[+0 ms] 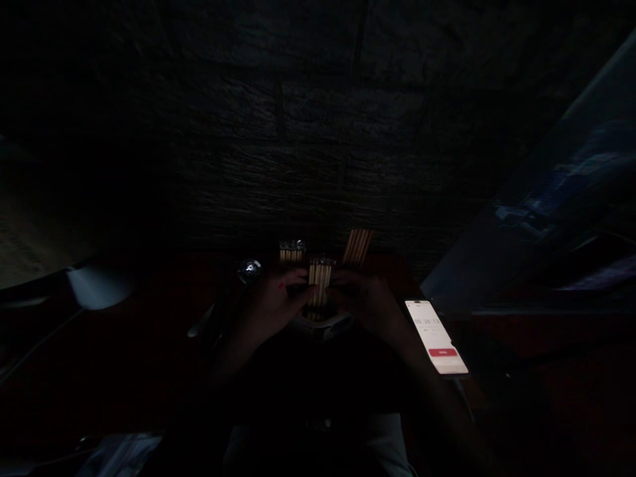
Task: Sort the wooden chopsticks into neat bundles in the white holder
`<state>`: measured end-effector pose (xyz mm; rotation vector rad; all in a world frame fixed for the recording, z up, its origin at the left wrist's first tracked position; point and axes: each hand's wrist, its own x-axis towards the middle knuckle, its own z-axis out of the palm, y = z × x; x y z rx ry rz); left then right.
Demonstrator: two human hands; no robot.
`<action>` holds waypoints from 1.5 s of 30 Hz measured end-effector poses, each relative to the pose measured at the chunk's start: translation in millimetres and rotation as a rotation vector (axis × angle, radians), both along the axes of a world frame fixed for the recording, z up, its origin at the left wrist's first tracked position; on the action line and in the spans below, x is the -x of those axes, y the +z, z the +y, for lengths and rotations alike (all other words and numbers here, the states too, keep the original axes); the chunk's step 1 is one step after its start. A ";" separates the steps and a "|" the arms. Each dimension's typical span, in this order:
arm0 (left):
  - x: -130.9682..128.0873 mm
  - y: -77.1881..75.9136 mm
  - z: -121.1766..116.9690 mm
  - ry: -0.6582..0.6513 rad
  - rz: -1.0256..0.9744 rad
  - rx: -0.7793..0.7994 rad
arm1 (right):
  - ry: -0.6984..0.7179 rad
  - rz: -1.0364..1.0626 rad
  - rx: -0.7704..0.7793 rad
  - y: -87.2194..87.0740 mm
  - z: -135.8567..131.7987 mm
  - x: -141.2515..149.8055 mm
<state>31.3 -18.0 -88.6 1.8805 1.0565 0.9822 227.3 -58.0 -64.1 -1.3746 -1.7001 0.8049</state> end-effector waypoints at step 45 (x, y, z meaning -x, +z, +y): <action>-1.5 -1.9 3.7 -0.041 0.062 -0.076 | 0.085 0.032 -0.040 -10.9 7.9 3.2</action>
